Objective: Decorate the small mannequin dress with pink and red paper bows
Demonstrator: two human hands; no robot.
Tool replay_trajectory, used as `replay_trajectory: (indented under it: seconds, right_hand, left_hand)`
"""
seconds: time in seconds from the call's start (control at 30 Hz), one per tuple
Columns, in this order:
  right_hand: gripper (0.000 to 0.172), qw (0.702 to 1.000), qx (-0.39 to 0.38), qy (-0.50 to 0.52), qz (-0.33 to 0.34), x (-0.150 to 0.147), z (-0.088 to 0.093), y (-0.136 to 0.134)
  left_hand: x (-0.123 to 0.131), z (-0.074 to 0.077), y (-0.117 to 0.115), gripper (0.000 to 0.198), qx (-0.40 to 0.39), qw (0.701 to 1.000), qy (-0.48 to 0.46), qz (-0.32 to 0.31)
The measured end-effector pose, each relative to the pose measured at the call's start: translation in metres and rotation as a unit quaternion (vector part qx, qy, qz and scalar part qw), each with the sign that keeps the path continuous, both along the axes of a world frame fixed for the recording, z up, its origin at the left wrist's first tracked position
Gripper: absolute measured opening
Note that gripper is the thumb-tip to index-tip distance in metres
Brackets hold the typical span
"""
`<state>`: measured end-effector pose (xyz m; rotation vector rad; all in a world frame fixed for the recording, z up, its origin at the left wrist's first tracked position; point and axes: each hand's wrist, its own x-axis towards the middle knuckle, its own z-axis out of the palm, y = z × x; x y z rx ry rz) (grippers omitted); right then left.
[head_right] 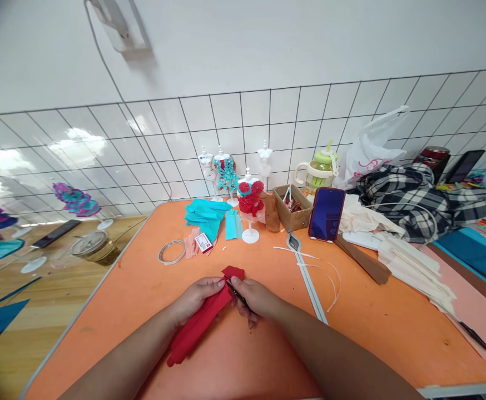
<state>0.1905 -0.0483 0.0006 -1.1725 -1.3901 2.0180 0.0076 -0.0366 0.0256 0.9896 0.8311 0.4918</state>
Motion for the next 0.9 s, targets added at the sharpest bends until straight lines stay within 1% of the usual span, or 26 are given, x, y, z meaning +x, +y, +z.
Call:
replay_trajectory:
  seconds: [0.13, 0.27, 0.4, 0.5, 0.6, 0.77, 0.9]
  right_hand:
    - [0.053, 1.0, 0.003, 0.0, -0.003, -0.001, 0.0, 0.001]
    - [0.05, 1.0, 0.001, 0.026, -0.004, 0.0, 0.001, 0.001]
    - [0.045, 0.997, -0.04, 0.065, -0.002, 0.001, 0.005, 0.0]
    - [0.042, 0.993, -0.066, 0.095, 0.001, 0.001, 0.006, -0.002]
    - [0.04, 0.991, -0.076, 0.109, -0.008, 0.0, 0.004, -0.002]
    - [0.043, 0.988, -0.101, 0.115, 0.001, 0.001, -0.001, -0.001]
    - [0.044, 0.989, -0.098, 0.11, 0.003, 0.001, 0.001, 0.0]
  left_hand:
    - [0.0, -0.003, 0.0, 0.035, -0.012, 1.0, -0.009, 0.008]
    - [0.003, 0.003, -0.003, 0.029, -0.008, 1.0, -0.027, -0.01]
    - [0.004, 0.007, -0.003, 0.03, 0.001, 0.999, -0.03, -0.016]
    - [0.002, 0.004, -0.002, 0.034, 0.0, 0.999, -0.029, -0.026]
    - [0.0, 0.002, -0.001, 0.035, -0.006, 0.999, -0.022, -0.027]
    - [-0.001, 0.005, -0.001, 0.033, -0.001, 1.0, -0.013, -0.026]
    - [0.0, 0.008, -0.001, 0.033, 0.011, 0.999, -0.024, -0.03]
